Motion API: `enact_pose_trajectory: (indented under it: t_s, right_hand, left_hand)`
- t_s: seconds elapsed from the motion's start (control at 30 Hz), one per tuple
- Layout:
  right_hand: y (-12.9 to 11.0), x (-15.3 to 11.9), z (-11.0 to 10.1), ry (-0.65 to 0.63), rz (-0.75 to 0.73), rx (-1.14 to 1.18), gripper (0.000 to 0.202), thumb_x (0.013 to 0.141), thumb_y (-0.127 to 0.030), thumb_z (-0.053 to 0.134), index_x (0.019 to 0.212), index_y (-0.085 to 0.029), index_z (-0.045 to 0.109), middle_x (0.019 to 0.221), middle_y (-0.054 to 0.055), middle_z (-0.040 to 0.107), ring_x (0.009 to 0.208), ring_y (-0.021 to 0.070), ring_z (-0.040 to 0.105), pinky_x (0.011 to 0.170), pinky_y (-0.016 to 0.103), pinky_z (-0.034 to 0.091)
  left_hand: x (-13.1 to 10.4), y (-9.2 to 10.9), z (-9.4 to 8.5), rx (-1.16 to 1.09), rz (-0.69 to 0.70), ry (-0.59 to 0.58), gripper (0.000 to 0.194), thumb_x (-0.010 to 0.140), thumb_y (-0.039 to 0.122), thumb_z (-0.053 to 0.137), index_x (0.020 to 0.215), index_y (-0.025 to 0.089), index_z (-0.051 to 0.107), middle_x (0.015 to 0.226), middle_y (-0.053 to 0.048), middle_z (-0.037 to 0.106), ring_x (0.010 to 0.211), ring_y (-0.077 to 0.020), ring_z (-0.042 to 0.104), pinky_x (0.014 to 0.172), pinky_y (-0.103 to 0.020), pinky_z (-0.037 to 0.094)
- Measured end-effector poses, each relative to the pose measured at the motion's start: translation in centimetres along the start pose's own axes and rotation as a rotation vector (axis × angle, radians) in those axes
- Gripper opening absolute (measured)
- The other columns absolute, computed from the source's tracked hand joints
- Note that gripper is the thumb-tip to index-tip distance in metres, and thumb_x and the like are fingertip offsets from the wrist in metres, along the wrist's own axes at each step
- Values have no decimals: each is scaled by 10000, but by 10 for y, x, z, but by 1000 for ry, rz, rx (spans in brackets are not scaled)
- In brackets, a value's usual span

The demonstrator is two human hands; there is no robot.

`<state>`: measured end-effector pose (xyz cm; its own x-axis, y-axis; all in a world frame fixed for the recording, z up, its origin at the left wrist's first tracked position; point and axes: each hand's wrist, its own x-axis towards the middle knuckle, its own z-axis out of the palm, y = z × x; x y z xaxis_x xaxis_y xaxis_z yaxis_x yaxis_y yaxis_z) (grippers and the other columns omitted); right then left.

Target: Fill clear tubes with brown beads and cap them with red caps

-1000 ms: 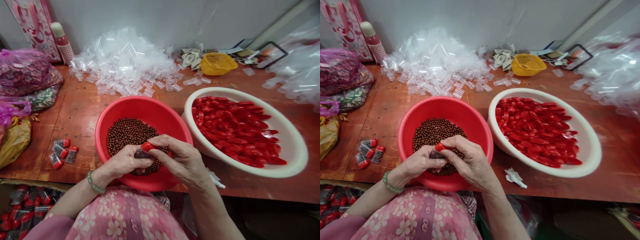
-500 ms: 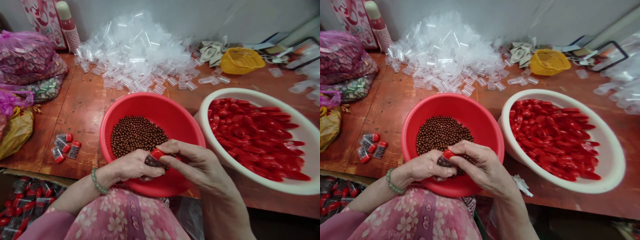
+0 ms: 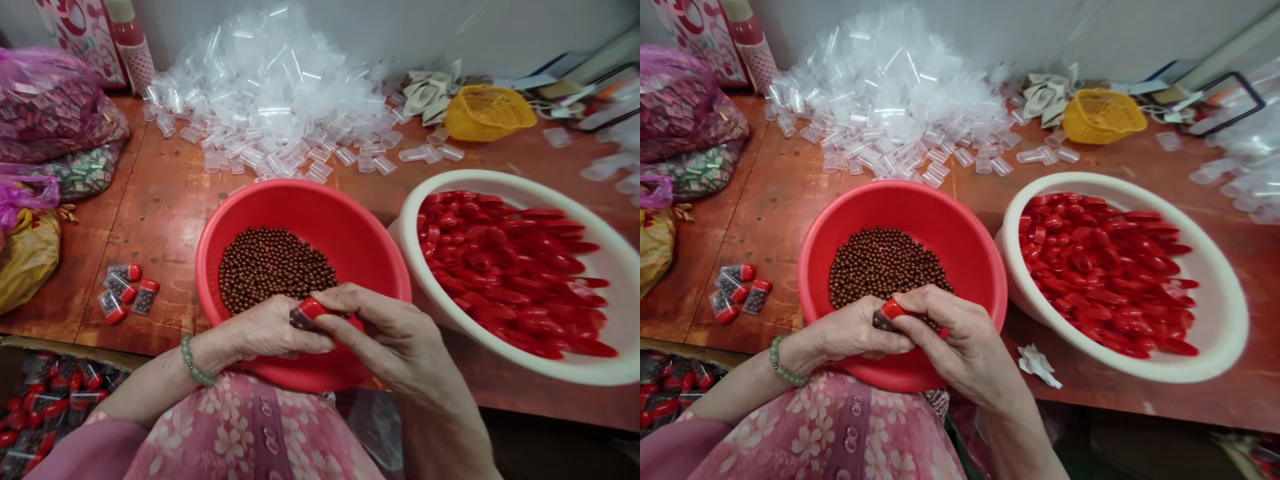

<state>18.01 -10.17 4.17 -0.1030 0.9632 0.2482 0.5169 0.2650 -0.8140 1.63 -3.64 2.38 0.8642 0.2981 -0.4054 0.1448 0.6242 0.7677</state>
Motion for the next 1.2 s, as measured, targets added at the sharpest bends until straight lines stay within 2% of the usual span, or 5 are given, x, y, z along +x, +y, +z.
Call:
enact_pose_trajectory:
  t_s: [0.23,0.73,0.9,1.1,1.2]
  right_hand:
    - [-5,-7,28,64,-168,-508,727,768,-467,691,1348,-116,430,1129,207,628,1008,343,602,837,516,516]
    - [4,0,34,174,-306,-628,529,794,-358,638,1223,-93,479,974,155,661,866,265,630,755,402,508]
    - [6,0,34,-33,-258,-603,635,833,-400,612,1324,-46,421,1151,218,592,1032,298,577,833,425,520]
    - [8,2,34,27,-350,-644,569,791,-370,613,1222,-19,489,1021,218,595,900,298,565,753,433,519]
    - [9,1,34,55,-446,-694,591,811,-354,589,1270,-1,473,973,219,609,845,302,572,699,423,502]
  left_hand:
    - [9,-5,-1,-254,43,84,361,569,366,801,623,144,522,536,44,479,510,-65,411,530,-237,293]
    - [4,-4,-6,-373,57,-30,431,581,468,826,651,100,612,610,-6,590,589,-90,536,619,-228,418]
    - [8,-8,-2,-445,-69,224,621,791,738,458,717,136,594,559,-17,567,503,-126,550,524,-258,453]
    - [16,-18,12,-270,-26,405,570,911,632,284,634,176,484,467,12,472,394,-94,458,419,-219,397]
    - [14,-20,12,54,169,474,424,949,473,286,662,199,437,482,24,452,421,-96,438,439,-221,399]
